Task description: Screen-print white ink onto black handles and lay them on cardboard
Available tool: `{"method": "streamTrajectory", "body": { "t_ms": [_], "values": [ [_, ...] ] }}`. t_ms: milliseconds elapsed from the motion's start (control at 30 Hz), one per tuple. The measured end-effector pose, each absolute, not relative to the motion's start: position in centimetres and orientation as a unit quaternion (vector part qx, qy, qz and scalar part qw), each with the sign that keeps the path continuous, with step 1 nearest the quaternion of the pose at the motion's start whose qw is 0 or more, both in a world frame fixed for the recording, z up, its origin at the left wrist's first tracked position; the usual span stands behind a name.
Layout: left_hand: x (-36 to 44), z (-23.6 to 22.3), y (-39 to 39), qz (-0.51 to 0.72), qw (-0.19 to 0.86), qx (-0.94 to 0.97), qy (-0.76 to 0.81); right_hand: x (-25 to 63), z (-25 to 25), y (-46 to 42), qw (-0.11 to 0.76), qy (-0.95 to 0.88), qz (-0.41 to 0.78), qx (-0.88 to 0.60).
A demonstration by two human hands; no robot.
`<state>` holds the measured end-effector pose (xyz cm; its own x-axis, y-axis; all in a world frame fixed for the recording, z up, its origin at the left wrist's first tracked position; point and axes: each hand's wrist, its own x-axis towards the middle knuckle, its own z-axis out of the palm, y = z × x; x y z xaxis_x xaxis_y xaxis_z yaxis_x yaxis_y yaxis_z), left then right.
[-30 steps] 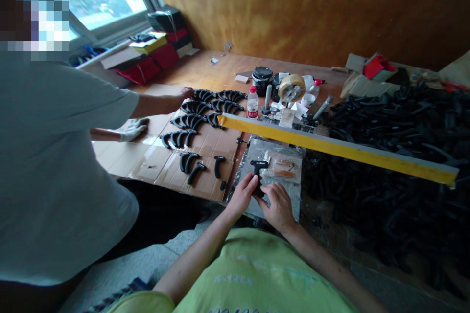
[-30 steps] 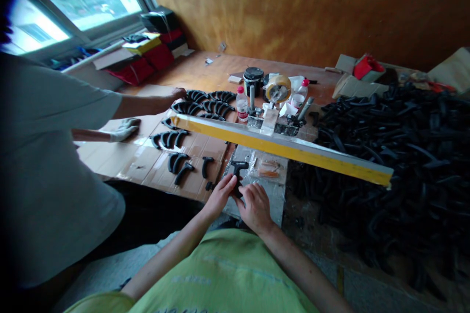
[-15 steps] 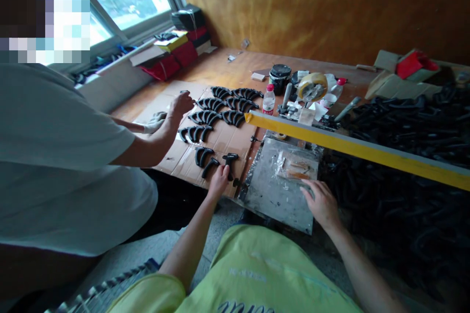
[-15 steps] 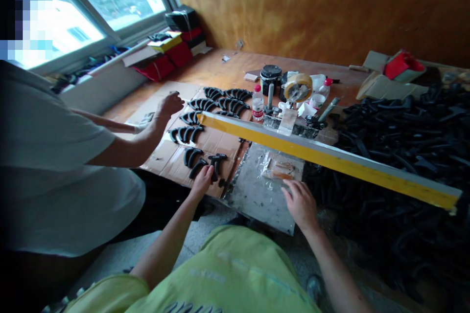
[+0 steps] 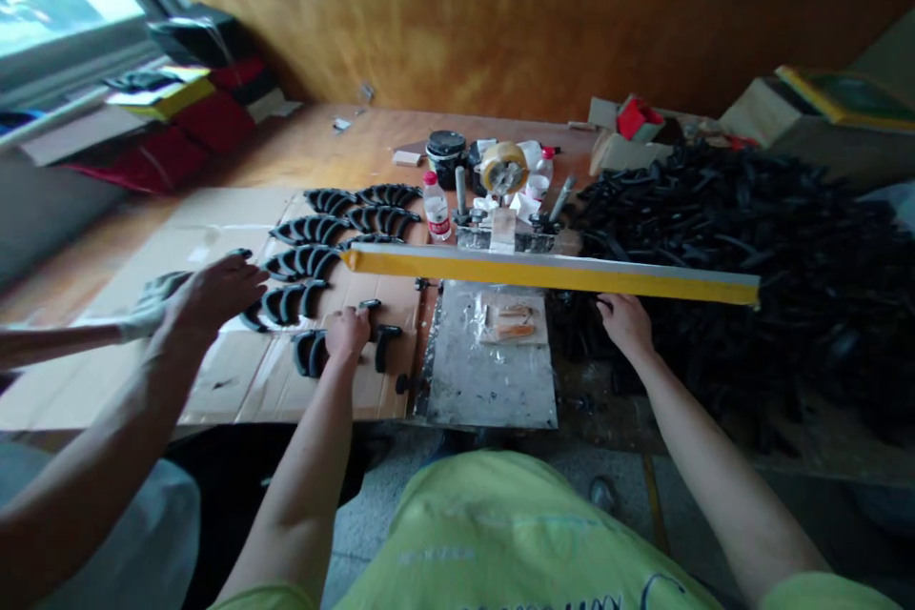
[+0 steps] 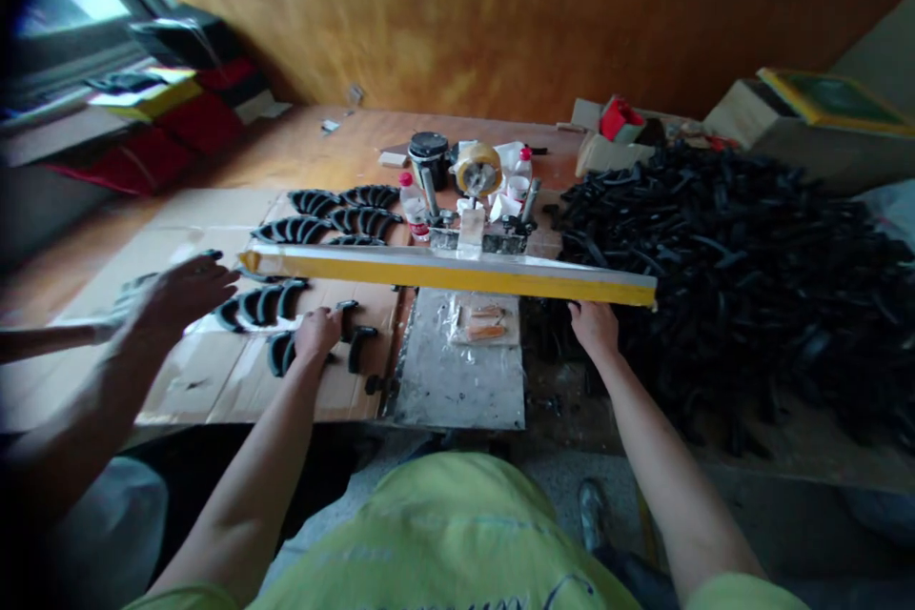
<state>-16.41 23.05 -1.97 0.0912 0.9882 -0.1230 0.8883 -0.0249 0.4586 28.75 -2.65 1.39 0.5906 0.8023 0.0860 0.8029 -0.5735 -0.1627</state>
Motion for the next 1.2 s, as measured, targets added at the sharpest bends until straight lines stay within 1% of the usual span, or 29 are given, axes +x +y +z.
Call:
{"method": "streamTrajectory", "body": {
  "t_ms": [67,133,233,300,367,433,533,567,600,633,767,800,867,933,967,1067,1133,1167,1200],
  "values": [
    [-15.9,-1.3,21.4,0.120,0.187,0.703,0.676,29.3,1.3,-2.0,0.056,-0.421,0.025,-0.905],
    [-15.3,-0.9,18.8,0.134,0.189,0.720,0.655,28.9,1.0,-1.4,0.033,-0.418,0.064,-0.906],
    [-14.4,-0.9,14.5,0.157,0.238,0.744,0.604,27.2,0.1,-1.1,0.012,-0.443,0.117,-0.889],
    [-13.9,-1.1,12.2,0.170,0.285,0.744,0.579,25.8,-0.7,-1.3,0.005,-0.455,0.118,-0.883],
    [-13.4,-1.0,10.7,0.184,0.328,0.738,0.560,24.8,-1.4,-1.7,0.016,-0.439,0.098,-0.893],
    [-13.0,-0.5,10.0,0.201,0.358,0.728,0.549,24.4,-1.9,-2.0,0.063,-0.409,0.083,-0.907],
    [-12.5,1.0,10.3,0.231,0.371,0.707,0.555,24.8,-1.9,-2.0,0.204,-0.417,0.094,-0.881],
    [-12.4,1.6,10.6,0.242,0.371,0.702,0.558,25.0,-1.8,-1.9,0.234,-0.428,0.098,-0.867],
    [-12.3,2.1,10.9,0.252,0.371,0.698,0.558,25.1,-1.7,-1.8,0.241,-0.439,0.098,-0.860],
    [-12.2,2.5,11.2,0.263,0.371,0.696,0.556,25.2,-1.7,-1.7,0.223,-0.447,0.092,-0.861],
    [-12.0,3.0,12.0,0.292,0.377,0.693,0.540,24.3,-1.9,-1.8,0.066,-0.449,0.066,-0.889],
    [-12.0,2.9,12.1,0.292,0.381,0.693,0.538,24.0,-2.2,-2.0,0.045,-0.451,0.063,-0.889],
    [-11.9,2.7,11.9,0.287,0.388,0.693,0.536,23.6,-2.8,-2.4,0.038,-0.448,0.046,-0.892],
    [-12.0,2.5,11.6,0.279,0.394,0.692,0.536,23.6,-3.3,-2.8,0.070,-0.425,0.031,-0.902],
    [-12.0,2.5,11.5,0.276,0.399,0.690,0.537,23.8,-3.4,-3.0,0.101,-0.403,0.033,-0.909],
    [-12.1,2.7,11.4,0.287,0.418,0.673,0.538,24.1,-2.9,-3.4,0.242,-0.352,0.084,-0.900],
    [-12.0,3.2,11.7,0.305,0.427,0.659,0.538,23.7,-1.9,-3.1,0.334,-0.370,0.116,-0.859],
    [-11.9,3.5,11.9,0.316,0.429,0.654,0.537,23.3,-1.3,-2.6,0.360,-0.405,0.120,-0.832],
    [-11.7,3.9,12.2,0.329,0.431,0.649,0.534,22.6,-0.7,-2.0,0.367,-0.452,0.115,-0.805]
  ]
}}
